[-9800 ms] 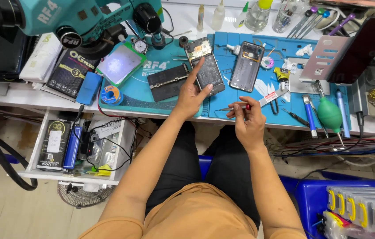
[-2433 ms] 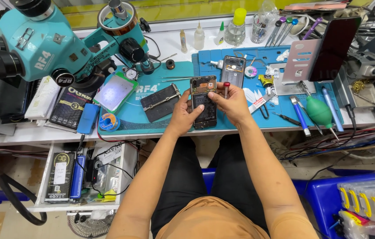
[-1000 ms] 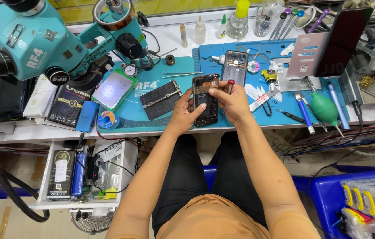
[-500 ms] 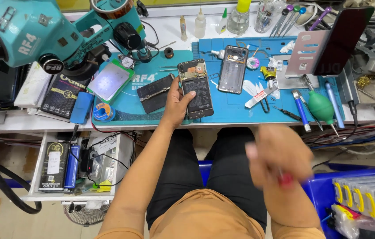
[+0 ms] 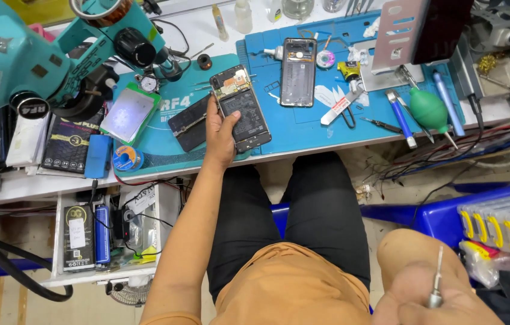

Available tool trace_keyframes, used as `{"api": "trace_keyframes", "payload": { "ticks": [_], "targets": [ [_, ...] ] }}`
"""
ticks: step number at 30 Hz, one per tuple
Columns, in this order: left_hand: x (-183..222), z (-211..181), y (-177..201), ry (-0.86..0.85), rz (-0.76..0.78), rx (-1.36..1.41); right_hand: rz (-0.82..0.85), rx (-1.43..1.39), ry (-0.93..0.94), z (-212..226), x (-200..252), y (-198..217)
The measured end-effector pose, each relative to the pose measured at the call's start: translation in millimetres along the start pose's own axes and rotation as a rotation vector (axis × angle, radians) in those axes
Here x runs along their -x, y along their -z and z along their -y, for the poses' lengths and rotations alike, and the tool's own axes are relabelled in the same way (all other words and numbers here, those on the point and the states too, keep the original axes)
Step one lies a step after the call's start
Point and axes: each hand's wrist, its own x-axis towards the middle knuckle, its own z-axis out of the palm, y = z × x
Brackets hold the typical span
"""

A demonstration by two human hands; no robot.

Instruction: Repairing a mobile phone by disassembling, inspecting, and reassembling internal components like the battery and screen at a repair bench.

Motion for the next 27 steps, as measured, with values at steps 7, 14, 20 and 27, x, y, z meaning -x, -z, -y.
{"api": "trace_keyframes", "payload": {
  "ticks": [7, 14, 20, 27],
  "targets": [
    [5.1, -8.7, -1.8, 0.028, -0.054, -0.012, 0.14, 0.148, 0.002, -127.9, -210.9, -150.0],
    [5.0, -11.7, -4.6, 0.047, -0.077, -0.071, 0.327, 0.369, -0.081, -201.6, -194.7, -235.5],
    [6.6, -14.2, -6.9, 0.032, -0.023, -0.057, 0.5, 0.432, -0.204, -213.5, -185.1, -246.6],
    [9.4, -23.8, -11.9, 0.015, 0.0, -0.106, 0.48, 0.47, -0.229, -224.4, -179.2, -242.6]
  ]
}}
